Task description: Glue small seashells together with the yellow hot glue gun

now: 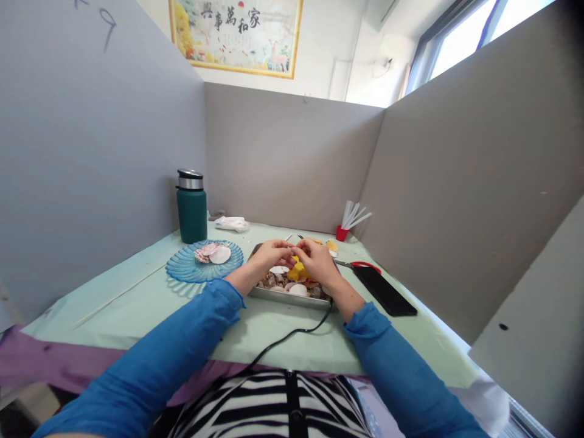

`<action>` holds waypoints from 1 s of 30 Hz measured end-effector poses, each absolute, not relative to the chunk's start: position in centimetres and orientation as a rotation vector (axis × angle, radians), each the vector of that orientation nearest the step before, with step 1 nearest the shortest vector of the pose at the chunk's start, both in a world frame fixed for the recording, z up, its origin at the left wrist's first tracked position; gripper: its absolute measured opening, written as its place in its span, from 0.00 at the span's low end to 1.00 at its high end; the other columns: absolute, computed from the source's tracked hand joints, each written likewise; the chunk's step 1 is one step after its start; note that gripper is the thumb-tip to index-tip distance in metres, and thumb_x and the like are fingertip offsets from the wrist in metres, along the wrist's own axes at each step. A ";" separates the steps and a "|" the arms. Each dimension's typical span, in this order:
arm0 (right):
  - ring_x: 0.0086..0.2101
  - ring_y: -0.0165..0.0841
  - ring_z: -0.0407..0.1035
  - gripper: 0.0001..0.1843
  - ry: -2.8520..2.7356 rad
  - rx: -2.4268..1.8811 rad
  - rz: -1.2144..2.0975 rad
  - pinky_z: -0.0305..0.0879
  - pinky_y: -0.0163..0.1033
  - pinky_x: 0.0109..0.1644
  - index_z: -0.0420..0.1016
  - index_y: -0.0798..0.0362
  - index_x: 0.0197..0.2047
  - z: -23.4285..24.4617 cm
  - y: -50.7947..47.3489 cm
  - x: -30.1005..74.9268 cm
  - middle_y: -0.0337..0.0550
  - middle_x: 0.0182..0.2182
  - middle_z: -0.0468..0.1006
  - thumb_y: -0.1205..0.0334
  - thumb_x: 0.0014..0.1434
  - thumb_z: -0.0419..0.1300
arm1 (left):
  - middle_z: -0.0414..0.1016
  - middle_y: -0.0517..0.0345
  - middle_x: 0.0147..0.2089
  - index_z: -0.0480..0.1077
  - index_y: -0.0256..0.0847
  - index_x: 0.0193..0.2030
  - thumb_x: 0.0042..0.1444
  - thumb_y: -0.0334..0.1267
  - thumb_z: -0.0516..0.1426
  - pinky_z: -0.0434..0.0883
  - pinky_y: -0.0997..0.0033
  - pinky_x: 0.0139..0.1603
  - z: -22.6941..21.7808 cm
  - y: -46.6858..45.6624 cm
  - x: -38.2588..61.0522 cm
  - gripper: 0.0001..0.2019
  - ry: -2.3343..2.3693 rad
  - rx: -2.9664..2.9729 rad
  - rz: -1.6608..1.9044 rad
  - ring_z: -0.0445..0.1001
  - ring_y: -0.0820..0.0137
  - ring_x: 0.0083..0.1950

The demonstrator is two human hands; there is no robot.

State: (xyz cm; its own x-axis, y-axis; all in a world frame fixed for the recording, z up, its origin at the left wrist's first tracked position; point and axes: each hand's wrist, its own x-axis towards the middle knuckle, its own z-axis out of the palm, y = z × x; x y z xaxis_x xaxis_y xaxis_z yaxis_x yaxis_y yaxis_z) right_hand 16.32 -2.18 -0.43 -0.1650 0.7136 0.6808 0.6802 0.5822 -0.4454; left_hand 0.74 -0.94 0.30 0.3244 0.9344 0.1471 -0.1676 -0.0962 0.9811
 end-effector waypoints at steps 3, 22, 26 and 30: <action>0.26 0.30 0.66 0.10 -1.871 -1.125 0.038 0.56 0.33 0.30 0.71 0.53 0.31 -0.4 -2.1 16.3 0.38 0.24 0.75 0.56 0.59 0.56 | 0.75 0.52 0.27 0.72 0.31 0.36 0.50 0.32 0.64 0.75 0.67 0.35 0.2 -0.7 0.8 0.08 0.763 1.321 1.110 0.76 0.70 0.27; 0.26 0.29 0.67 0.09 -1.906 -1.072 0.103 0.57 0.33 0.31 0.71 0.53 0.32 -0.3 -2.3 16.3 0.39 0.25 0.76 0.56 0.59 0.57 | 0.75 0.53 0.27 0.71 0.30 0.34 0.51 0.27 0.62 0.74 0.65 0.37 0.6 -1.2 0.8 0.05 0.758 1.282 1.127 0.76 0.70 0.26; 0.27 0.29 0.67 0.09 -1.920 -1.046 0.106 0.57 0.33 0.32 0.71 0.53 0.32 -0.3 -2.4 16.2 0.39 0.26 0.76 0.56 0.59 0.58 | 0.76 0.52 0.27 0.70 0.30 0.35 0.49 0.24 0.61 0.74 0.64 0.38 0.6 -1.3 0.8 0.06 0.759 1.279 1.127 0.76 0.69 0.27; 0.27 0.29 0.67 0.08 -1.923 -1.052 0.099 0.57 0.33 0.32 0.71 0.53 0.32 -0.3 -2.3 16.3 0.39 0.26 0.76 0.58 0.59 0.58 | 0.75 0.53 0.27 0.70 0.30 0.35 0.49 0.24 0.61 0.74 0.65 0.37 0.7 -1.4 0.9 0.06 0.768 1.283 1.123 0.76 0.70 0.26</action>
